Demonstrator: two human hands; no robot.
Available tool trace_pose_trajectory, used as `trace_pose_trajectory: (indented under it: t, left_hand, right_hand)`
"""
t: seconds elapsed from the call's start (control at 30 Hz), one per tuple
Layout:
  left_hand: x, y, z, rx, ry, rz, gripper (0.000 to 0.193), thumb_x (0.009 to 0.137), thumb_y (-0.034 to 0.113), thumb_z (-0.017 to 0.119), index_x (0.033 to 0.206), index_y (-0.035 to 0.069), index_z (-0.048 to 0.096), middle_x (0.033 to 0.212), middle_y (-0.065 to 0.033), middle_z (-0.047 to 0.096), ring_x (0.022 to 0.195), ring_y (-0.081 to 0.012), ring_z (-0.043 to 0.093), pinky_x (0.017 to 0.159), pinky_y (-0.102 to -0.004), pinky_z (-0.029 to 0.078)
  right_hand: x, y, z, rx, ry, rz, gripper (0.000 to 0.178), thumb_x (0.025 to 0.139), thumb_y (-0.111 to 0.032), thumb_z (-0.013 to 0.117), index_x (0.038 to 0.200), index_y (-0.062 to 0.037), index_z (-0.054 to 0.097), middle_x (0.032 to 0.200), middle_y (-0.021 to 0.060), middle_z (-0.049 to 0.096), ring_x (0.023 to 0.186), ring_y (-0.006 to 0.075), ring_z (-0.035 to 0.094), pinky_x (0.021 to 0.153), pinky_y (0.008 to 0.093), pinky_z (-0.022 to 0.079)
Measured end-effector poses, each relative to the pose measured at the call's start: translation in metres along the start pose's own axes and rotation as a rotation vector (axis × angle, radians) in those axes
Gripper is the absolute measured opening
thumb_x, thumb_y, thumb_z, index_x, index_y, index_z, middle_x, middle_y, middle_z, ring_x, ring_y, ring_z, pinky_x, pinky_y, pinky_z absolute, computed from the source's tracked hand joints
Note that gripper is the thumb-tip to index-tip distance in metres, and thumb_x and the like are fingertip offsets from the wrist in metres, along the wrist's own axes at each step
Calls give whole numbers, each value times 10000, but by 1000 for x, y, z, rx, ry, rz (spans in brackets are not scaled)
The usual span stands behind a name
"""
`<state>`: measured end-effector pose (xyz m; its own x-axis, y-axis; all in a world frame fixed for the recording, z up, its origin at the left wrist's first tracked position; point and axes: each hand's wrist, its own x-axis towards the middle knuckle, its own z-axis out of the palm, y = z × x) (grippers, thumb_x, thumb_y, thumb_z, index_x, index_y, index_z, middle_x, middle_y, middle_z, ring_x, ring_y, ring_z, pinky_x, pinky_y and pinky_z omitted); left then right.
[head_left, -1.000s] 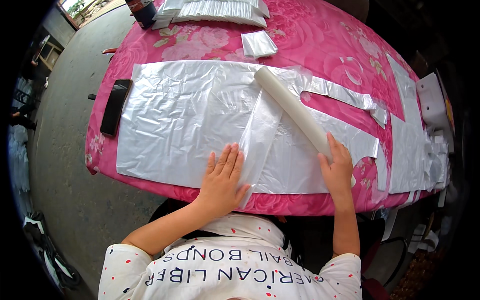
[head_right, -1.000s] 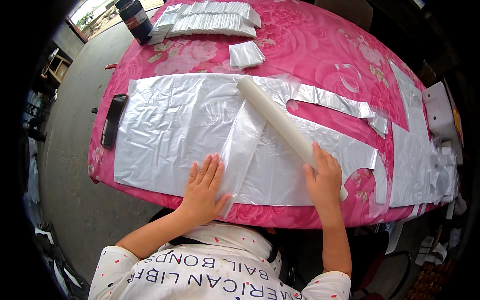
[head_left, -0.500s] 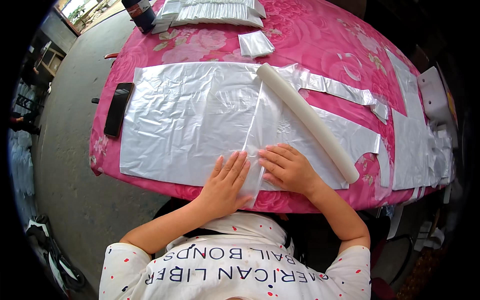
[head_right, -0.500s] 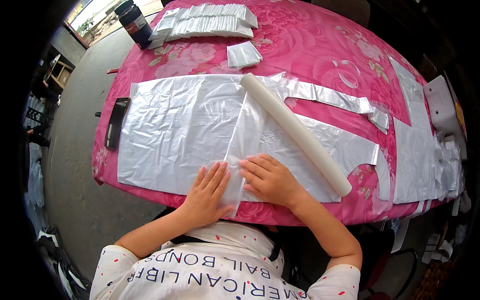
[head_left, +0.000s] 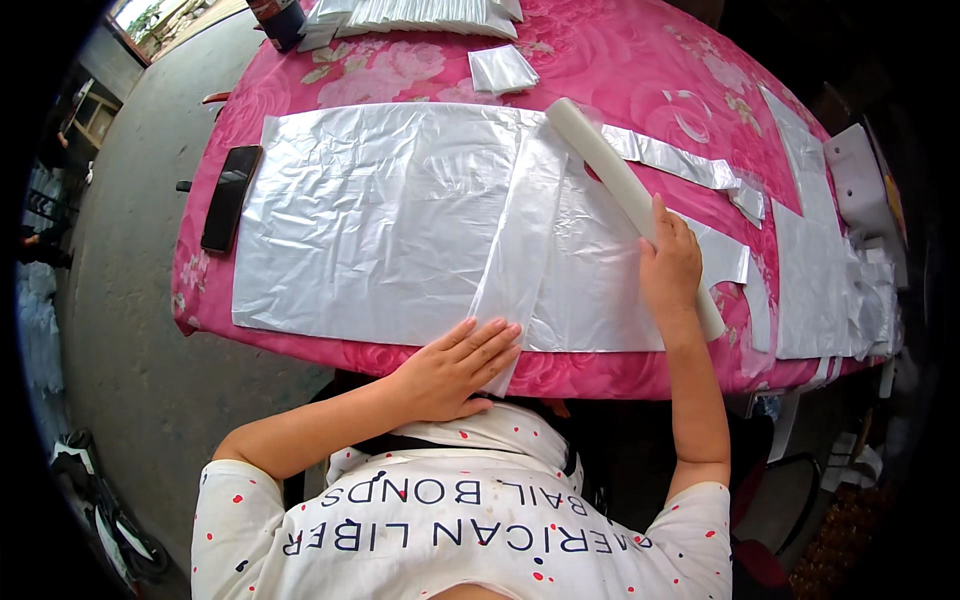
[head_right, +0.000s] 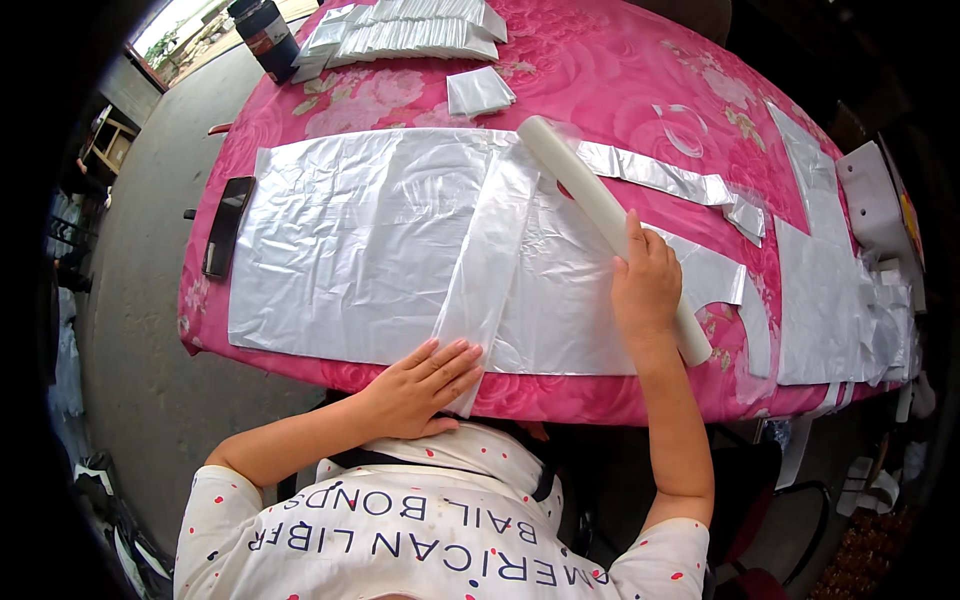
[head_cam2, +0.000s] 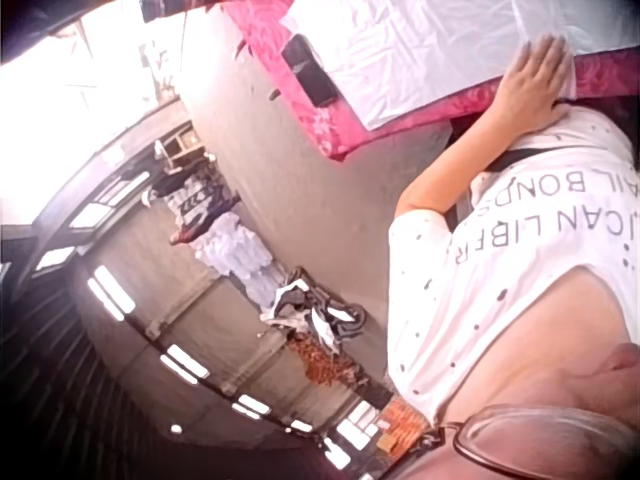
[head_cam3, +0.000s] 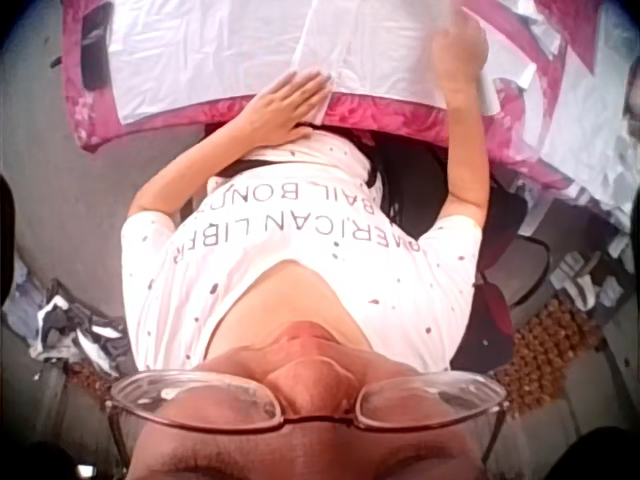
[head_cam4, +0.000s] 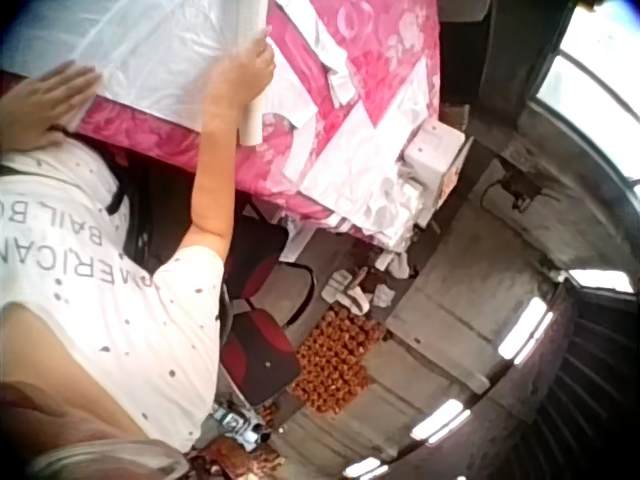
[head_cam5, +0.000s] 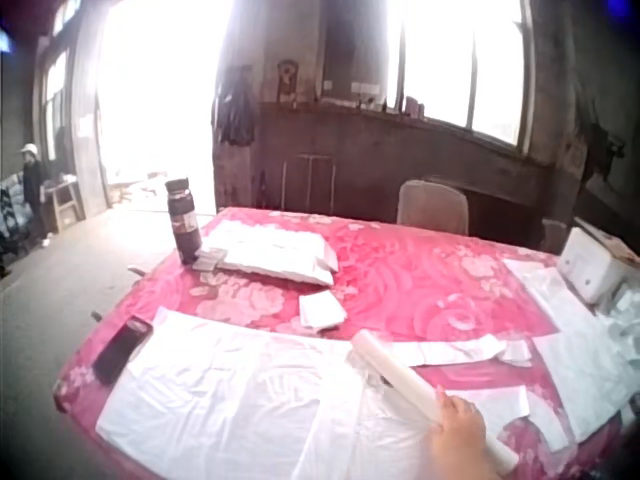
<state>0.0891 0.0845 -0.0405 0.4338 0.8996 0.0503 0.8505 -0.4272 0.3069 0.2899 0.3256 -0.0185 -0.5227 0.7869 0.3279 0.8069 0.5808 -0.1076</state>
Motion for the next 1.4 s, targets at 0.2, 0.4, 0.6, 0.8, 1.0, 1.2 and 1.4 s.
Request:
trace_pose_trajectory:
  t: [0.2, 0.4, 0.6, 0.8, 1.0, 1.2, 1.4]
  left_hand:
    - [-5, 6, -5, -234, 197, -73, 670, 835, 384, 525, 1347, -2, 331, 1438, -160, 265, 1350, -293, 218, 1092, -443, 151]
    - [10, 7, 7, 74, 133, -218, 673, 829, 348, 533, 1337, -40, 321, 1434, -174, 264, 1345, -308, 224, 1093, -451, 134]
    - [21, 19, 10, 58, 99, -140, 748, 817, 436, 521, 1347, -43, 298, 1443, -169, 250, 1356, -295, 195, 1100, -438, 115]
    - [16, 20, 16, 25, 112, -84, 811, 755, 478, 574, 1359, 5, 308, 1440, -170, 255, 1354, -294, 200, 1099, -425, 137]
    - [16, 19, 18, 197, 54, -33, 809, 687, 368, 648, 1372, 86, 321, 1445, -153, 251, 1345, -291, 228, 1085, -430, 187]
    - [16, 16, 16, 206, 53, 32, 792, 699, 318, 651, 1381, 107, 310, 1455, -130, 243, 1351, -281, 219, 1082, -422, 199]
    - [21, 5, 15, 280, 9, 170, 595, 824, 195, 483, 1380, 84, 303, 1448, -136, 262, 1342, -259, 254, 1075, -410, 230]
  right_hand:
    - [-29, -6, -17, 219, 35, -8, 605, 727, -53, 643, 1296, -119, 449, 1073, 101, 560, 948, 292, 542, 816, 389, 443]
    - [-41, -13, -6, 64, 29, -54, 609, 717, -64, 656, 1290, -105, 453, 1087, 88, 548, 963, 277, 533, 844, 387, 427]
    - [-38, -11, 0, 34, 73, -88, 608, 711, -77, 666, 1283, -106, 461, 1086, 81, 546, 966, 274, 531, 840, 390, 422]
    - [-38, -33, -33, 264, 106, -222, 592, 684, -43, 659, 1250, -120, 502, 1050, 93, 572, 939, 287, 543, 849, 387, 419]
    - [-52, -58, -22, 438, -102, -458, 527, 676, -12, 608, 1192, -102, 553, 1039, 101, 591, 949, 287, 547, 840, 395, 415]
    - [-12, -9, -2, 246, 36, -266, 532, 682, -8, 594, 1203, -101, 544, 1042, 100, 582, 956, 286, 544, 847, 394, 406]
    - [-4, 2, -8, 225, 38, -231, 542, 671, -11, 607, 1202, -101, 544, 1050, 99, 577, 966, 288, 541, 850, 397, 405]
